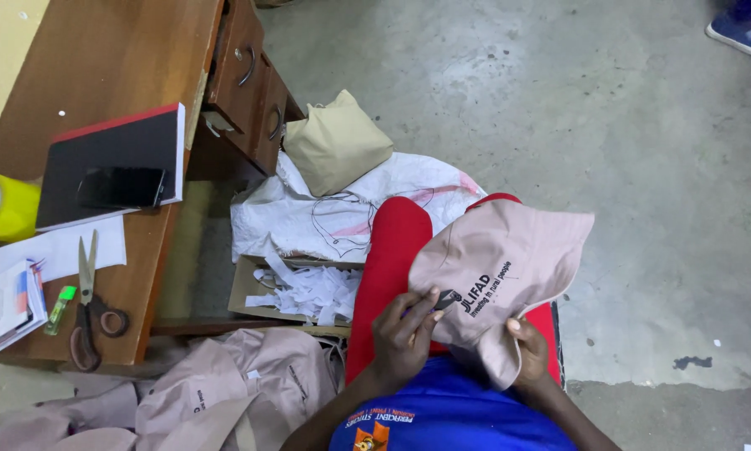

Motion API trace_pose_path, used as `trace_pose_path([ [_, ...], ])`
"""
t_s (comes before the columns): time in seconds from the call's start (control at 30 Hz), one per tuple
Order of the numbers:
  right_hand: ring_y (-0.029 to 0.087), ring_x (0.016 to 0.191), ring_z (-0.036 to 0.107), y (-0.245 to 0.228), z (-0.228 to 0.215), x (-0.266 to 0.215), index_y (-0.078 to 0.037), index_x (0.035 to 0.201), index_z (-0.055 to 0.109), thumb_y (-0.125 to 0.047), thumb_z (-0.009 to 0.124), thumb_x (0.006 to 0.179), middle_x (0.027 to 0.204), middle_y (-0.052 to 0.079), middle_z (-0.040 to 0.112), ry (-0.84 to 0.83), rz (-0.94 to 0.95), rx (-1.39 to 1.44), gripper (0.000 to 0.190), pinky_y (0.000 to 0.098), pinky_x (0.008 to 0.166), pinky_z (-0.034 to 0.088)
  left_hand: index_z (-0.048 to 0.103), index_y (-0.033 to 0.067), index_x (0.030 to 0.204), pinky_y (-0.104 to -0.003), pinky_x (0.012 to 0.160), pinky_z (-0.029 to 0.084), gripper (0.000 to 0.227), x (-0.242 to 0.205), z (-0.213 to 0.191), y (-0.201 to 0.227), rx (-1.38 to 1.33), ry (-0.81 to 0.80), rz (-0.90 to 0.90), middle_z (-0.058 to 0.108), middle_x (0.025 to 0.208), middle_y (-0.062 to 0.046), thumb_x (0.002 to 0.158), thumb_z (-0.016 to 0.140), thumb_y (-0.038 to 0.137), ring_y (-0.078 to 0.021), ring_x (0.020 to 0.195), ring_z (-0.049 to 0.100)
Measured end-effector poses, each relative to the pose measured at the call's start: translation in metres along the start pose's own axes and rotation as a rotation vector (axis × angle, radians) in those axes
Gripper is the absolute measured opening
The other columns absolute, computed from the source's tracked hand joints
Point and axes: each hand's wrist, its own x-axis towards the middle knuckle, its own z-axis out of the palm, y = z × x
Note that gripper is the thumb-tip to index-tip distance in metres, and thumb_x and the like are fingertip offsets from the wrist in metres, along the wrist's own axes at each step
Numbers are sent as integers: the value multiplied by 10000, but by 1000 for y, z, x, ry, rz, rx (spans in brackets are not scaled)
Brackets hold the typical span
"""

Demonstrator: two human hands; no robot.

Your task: Trim excess threads and remove paper inserts from bucket hats using scissors

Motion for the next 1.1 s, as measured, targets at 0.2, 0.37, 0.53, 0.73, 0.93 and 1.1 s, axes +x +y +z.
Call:
trace_pose_path([
  [0.2,491,1419,509,-2,-32,-6,97,1559,415,-77,706,861,1512,362,539,158,-107,-209,776,627,1222,324,705,18,1315,-381,766,654,354,7,0,6,24,-8,0,730,1073,-131,969,773,-12,-283,954,762],
  [0.37,518,1380,535,1,-17,-5,117,1512,460,-54,677,839,1463,386,565,212,-104,-180,727,646,1201,357,678,28,1361,-408,784,673,411,-1,3,-2,60,-40,31,748,1184,-170,966,744,-65,-323,1014,770],
  [0.53,474,1265,638,-9,-77,-14,54,1459,526,-37,640,767,1378,328,653,374,-81,-348,707,602,1099,486,681,88,1367,-325,652,571,402,1,-1,-11,-208,-59,-183,723,1065,-119,981,742,-4,-223,858,701],
  [0.73,331,1186,664,-11,-94,-8,0,1327,526,-64,769,712,1298,209,679,550,36,-899,664,473,943,563,624,149,1415,-348,1073,495,447,31,-42,0,-746,-873,-498,656,1420,-60,998,687,299,-182,1235,621],
  [0.93,246,851,705,-8,-80,-3,19,1150,666,-56,789,672,965,141,749,463,245,-1018,499,390,691,555,658,96,1307,-373,780,559,355,39,-18,-61,-431,-487,-697,706,1063,-52,1019,580,290,-204,946,678],
  [1.1,355,987,749,-12,-103,1,81,1311,633,57,796,623,1157,236,776,445,256,-865,707,479,825,611,639,66,1439,-428,1251,424,435,46,-60,-46,-1094,-675,-492,538,1598,-144,1043,681,242,-245,1513,491],
])
